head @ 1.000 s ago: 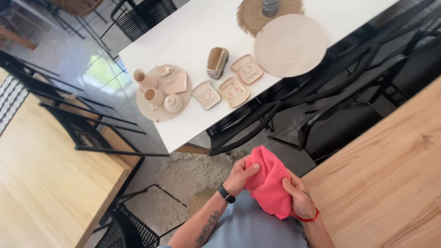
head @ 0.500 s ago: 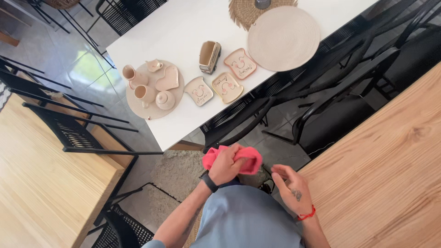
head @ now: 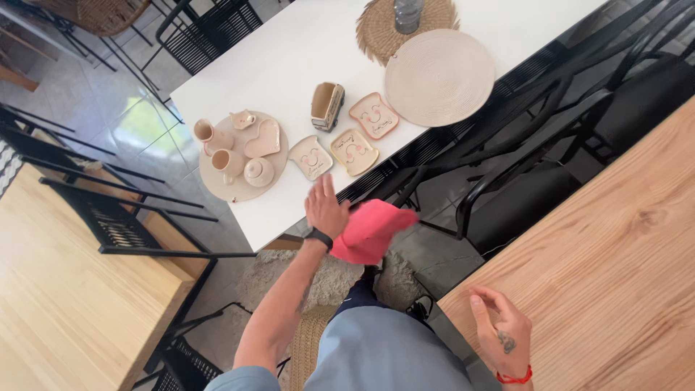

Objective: The person wipes a wooden table surface with a pink cloth after moving a circular placemat to an adjacent white table and then places several ceramic items including a teapot, mugs, and a heart-shaped dish onto the placemat on the wooden table.

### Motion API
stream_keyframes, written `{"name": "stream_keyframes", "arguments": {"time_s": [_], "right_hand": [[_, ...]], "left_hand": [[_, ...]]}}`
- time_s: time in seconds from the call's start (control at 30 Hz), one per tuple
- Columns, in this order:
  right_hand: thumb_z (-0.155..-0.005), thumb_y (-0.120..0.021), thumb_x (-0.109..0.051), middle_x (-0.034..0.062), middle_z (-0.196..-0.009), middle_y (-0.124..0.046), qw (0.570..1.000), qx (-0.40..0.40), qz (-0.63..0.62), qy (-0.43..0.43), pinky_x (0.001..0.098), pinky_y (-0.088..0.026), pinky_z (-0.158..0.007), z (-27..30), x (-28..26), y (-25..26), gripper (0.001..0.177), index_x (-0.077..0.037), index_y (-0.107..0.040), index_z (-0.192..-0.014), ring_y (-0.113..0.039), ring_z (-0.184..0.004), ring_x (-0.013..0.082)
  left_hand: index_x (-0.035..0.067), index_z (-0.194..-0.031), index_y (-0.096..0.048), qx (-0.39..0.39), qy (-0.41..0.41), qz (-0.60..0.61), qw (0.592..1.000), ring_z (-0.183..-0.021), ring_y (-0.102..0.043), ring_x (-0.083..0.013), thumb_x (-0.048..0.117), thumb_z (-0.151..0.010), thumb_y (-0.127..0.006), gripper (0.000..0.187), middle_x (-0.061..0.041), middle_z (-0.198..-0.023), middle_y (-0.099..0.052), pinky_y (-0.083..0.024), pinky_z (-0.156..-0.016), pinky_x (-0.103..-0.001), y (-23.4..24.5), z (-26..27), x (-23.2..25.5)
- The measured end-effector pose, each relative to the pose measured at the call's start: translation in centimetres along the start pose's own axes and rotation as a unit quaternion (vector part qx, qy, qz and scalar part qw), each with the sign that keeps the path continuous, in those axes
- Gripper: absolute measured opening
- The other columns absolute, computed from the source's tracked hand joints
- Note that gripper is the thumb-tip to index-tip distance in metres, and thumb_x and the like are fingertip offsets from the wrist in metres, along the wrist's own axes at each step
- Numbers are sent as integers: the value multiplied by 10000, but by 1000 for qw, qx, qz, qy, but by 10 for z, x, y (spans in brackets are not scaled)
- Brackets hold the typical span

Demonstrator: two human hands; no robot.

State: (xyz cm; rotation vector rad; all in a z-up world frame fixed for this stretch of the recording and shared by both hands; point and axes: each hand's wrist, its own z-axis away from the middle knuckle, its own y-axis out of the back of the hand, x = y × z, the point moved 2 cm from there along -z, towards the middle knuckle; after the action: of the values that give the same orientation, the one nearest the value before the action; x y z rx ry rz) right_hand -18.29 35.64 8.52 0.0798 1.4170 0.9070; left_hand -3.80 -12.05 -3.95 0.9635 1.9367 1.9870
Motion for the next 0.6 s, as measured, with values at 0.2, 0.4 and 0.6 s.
{"name": "stream_keyframes", "arguments": {"time_s": [0.2,0.4,0.6], "right_hand": [[-1221,-803,-408,12,-1328,-1046,995,18,35,-95,373,-707,-1169,5,11,27,387,-110,-1015,-1349,-939,-1330,167],[-1162,-888,-402,-62,-1187,-1055,992,72,25,-105,281,-658,-1062,8,77,37,281,-192,-1071,-1195,-905,-1151,68],[-1195,-936,-282,80,-1120,-1048,939,146,-86,-300,346,-652,-1050,9,36,33,291,-36,-1076,-1132,-893,-1108,202]], "left_hand": [[51,-1944,-438,-288,-65,31,955,-1747,-575,-536,682,-1244,-578,953,-310,-1948,-543,-489,-1408,-686,-70,60,24],[72,-1758,-720,-229,52,187,954,-1629,-747,-443,717,-1188,-571,874,-206,-1740,-813,-538,-1358,-542,-66,10,27],[140,-1547,-920,-235,178,414,861,-1242,-806,-122,462,-1170,-799,511,-3,-1352,-930,-609,-1156,-336,-100,-94,105]]}}
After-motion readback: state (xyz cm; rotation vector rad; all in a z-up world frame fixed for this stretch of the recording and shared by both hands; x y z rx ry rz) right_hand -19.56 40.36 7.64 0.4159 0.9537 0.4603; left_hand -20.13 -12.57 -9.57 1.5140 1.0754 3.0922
